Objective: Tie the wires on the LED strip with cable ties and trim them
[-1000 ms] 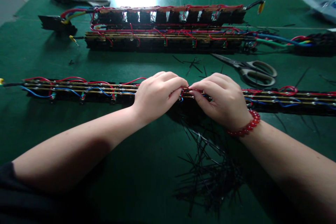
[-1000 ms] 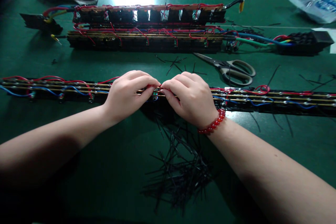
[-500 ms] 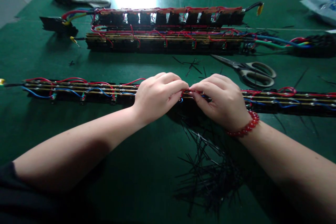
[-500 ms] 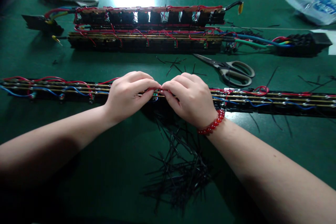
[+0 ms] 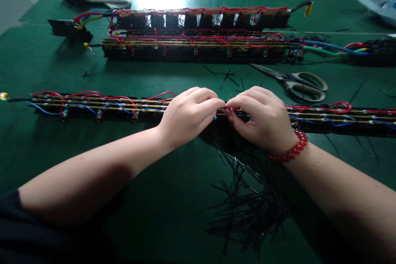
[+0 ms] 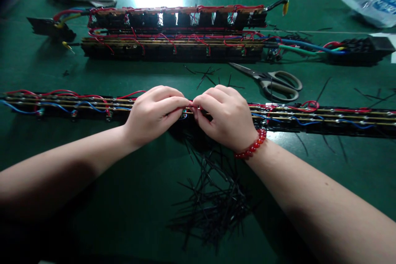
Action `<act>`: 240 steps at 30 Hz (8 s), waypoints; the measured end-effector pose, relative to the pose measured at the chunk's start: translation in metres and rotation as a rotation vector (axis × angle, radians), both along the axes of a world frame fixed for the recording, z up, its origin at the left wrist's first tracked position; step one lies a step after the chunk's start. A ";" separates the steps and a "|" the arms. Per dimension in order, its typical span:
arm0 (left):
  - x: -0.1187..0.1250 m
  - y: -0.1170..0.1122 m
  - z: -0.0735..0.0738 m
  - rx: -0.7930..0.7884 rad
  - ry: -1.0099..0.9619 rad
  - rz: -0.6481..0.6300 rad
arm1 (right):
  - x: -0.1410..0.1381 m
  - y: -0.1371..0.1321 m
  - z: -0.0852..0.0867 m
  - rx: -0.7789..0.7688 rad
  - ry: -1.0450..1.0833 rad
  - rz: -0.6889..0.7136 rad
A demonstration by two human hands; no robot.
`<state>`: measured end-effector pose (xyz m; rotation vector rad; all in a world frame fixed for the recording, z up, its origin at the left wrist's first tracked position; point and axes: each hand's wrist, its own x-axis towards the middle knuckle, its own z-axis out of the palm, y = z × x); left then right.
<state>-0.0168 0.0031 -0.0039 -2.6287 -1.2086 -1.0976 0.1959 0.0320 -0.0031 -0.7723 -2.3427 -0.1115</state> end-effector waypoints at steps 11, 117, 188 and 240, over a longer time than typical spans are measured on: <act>0.005 0.002 0.002 0.062 -0.039 -0.033 | -0.003 -0.001 0.003 0.024 0.027 0.014; 0.007 0.004 0.003 -0.125 -0.025 0.039 | -0.005 -0.009 0.005 -0.153 0.145 -0.045; 0.014 0.017 0.021 -0.515 -0.238 0.262 | -0.010 -0.006 0.002 -0.235 0.107 -0.045; 0.005 -0.009 0.013 -0.124 0.543 -0.528 | -0.011 -0.006 -0.001 -0.136 -0.027 -0.035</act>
